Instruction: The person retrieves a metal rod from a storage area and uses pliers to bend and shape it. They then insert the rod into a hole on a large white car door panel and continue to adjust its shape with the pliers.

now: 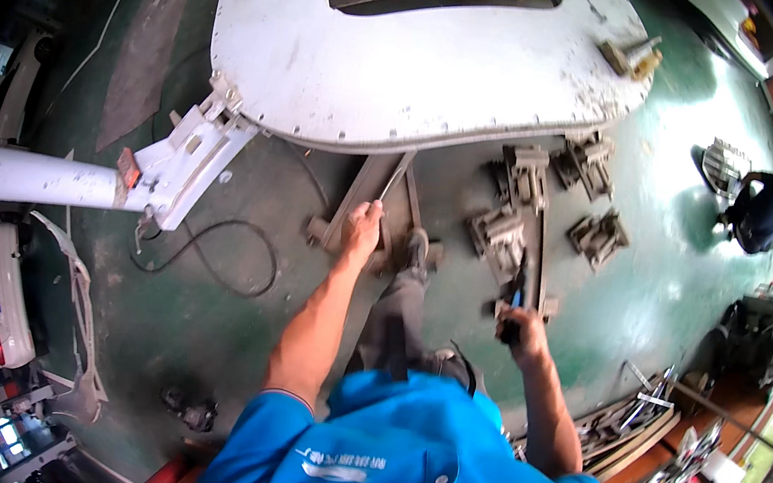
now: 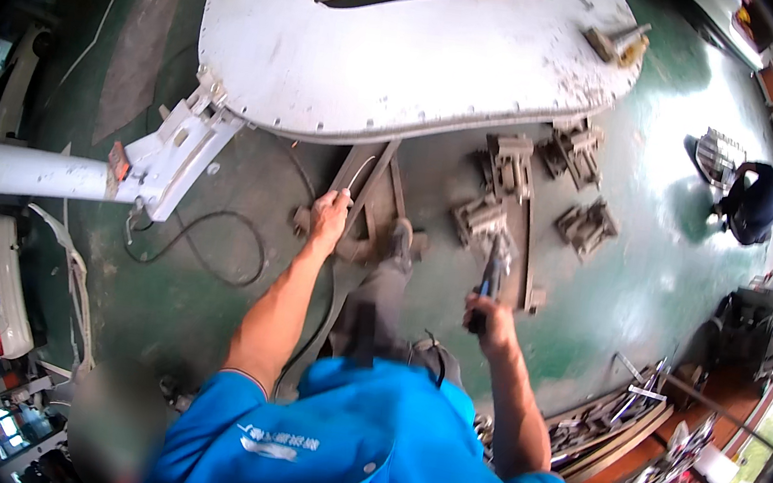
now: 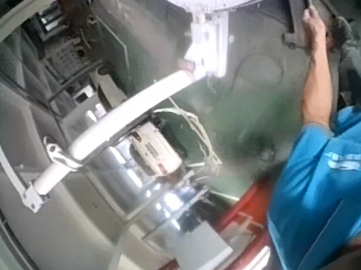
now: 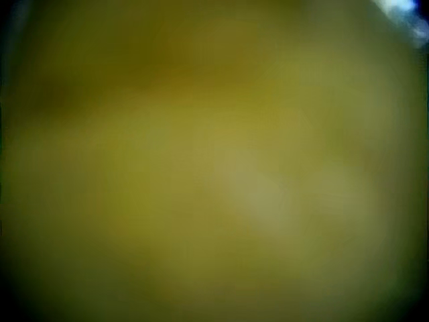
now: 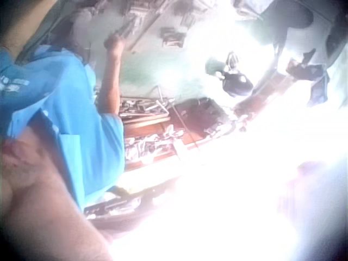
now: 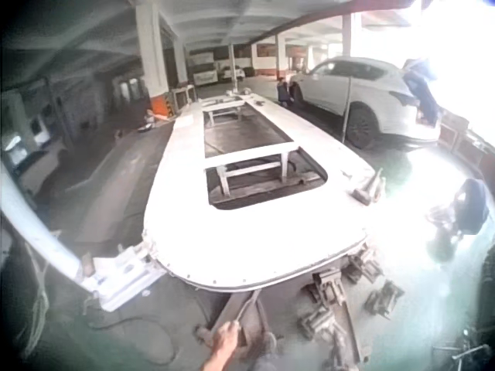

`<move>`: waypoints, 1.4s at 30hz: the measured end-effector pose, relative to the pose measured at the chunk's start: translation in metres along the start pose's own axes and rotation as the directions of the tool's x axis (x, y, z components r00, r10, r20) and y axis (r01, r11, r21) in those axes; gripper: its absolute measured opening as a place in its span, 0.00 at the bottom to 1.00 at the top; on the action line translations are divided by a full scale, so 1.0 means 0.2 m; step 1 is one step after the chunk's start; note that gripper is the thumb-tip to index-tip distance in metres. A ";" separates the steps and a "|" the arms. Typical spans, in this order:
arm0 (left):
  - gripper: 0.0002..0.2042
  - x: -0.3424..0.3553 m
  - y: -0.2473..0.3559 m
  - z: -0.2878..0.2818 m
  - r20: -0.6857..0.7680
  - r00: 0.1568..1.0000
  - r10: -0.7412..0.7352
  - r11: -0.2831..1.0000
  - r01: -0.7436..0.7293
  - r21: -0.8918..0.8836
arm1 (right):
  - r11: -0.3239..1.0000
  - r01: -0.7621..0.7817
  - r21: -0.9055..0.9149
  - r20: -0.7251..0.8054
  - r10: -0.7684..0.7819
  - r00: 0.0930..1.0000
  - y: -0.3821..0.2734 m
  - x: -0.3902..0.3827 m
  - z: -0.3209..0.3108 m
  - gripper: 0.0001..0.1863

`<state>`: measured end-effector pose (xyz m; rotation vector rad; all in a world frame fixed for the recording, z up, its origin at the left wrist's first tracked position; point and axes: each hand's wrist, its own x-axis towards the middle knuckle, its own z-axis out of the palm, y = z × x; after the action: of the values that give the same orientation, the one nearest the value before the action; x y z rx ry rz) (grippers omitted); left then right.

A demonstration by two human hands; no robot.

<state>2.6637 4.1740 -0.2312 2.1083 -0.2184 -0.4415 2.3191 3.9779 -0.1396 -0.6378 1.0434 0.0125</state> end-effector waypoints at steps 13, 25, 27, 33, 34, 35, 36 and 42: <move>0.17 0.85 -0.20 0.79 0.102 0.968 -0.230 0.793 0.247 -0.557 | 0.455 0.127 -0.881 -0.002 -0.273 0.962 -0.62 1.11 0.71 0.22; 0.08 0.89 -0.40 0.94 0.094 0.979 -0.181 0.817 0.203 -0.540 | 0.301 0.228 -0.926 0.117 -0.345 0.931 -0.63 1.80 0.92 0.36; 0.11 0.93 -0.33 0.96 0.029 0.990 -0.135 0.801 0.126 -0.586 | 0.295 0.226 -0.928 0.119 -0.338 0.934 -0.65 1.83 0.93 0.35; 0.16 0.90 -0.41 1.03 0.035 0.975 -0.221 0.834 0.207 -0.511 | 0.116 0.367 -0.923 0.242 -0.565 0.788 -0.71 1.89 0.98 0.34; 0.16 0.87 -0.45 1.04 0.011 0.973 -0.229 0.844 0.204 -0.497 | 0.117 0.440 -0.890 0.282 -0.617 0.735 -0.72 1.89 1.00 0.33; 0.16 0.83 -0.47 1.03 -0.004 0.972 -0.237 0.852 0.206 -0.482 | 0.105 0.565 -0.819 0.361 -0.670 0.648 -0.75 1.89 1.02 0.33; 0.16 0.81 -0.50 1.03 -0.019 0.969 -0.246 0.860 0.209 -0.467 | 0.086 0.677 -0.731 0.425 -0.719 0.551 -0.78 1.88 1.04 0.34; 0.15 0.80 -0.30 0.95 0.000 0.998 -0.070 0.911 0.063 -0.408 | 0.299 0.546 -0.782 0.254 -0.648 0.718 -0.79 1.80 1.07 0.31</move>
<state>2.7353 4.0072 -0.4121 1.7091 -0.0383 -0.4669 2.7243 3.8521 -0.2796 -1.9397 0.7873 -0.2178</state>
